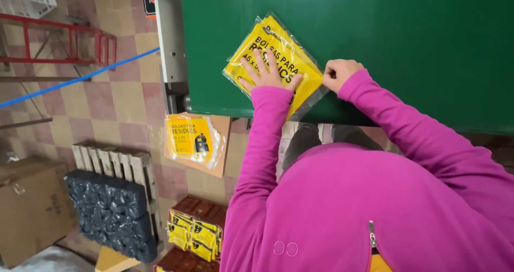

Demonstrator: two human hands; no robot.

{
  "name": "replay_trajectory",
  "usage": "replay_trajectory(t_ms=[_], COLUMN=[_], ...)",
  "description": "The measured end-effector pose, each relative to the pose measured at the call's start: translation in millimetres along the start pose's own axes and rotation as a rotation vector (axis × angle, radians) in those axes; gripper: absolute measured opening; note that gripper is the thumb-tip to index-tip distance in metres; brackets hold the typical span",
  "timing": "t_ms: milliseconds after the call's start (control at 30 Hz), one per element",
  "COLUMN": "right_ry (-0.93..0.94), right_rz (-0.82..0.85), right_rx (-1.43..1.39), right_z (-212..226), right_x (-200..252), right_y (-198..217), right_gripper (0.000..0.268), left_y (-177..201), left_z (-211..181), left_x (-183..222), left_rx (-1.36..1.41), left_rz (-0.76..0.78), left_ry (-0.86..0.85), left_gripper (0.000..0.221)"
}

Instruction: Folding plastic bags, inserting them into printed plastic sleeves, and sealing the packages with a heat sealer.

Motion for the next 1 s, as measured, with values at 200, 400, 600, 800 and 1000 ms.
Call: replay_trajectory(t_ms=[200,400,600,800,1000], right_ry=[-0.333,-0.438,-0.263,0.154,0.328], right_rz=[-0.035,0.065,-0.126,-0.559,-0.761], right_rx=[-0.414,-0.204,0.213,0.409,0.788], right_z=[5,0,77,249,316], right_x=[13,16,27,113,244], right_y=[-2,-18,26,132,170], right_gripper=[0.035,0.024,0.020,0.013,0.019], left_y=[5,-5,-34,40,97], left_z=[-5,-2,20,3,-70], left_x=[-7,-7,-5,60,164], left_rx=[-0.052,0.040,0.259,0.904,1.136], left_rz=[0.028,-0.062,-0.129,-0.184,-0.128], left_ry=[-0.033,-0.119,-0.274,-0.889,-1.336], left_gripper=[0.113,0.112,0.100,0.082,0.066])
Point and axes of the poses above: each hand's wrist, its own x-axis away from the middle knuckle, its own y-axis out of the back of the hand, z = x × y, the point moved 5 cm from there along -x, towards the middle knuckle, and after that the axes turned 11 degrees about y, right-handed, at the moved point
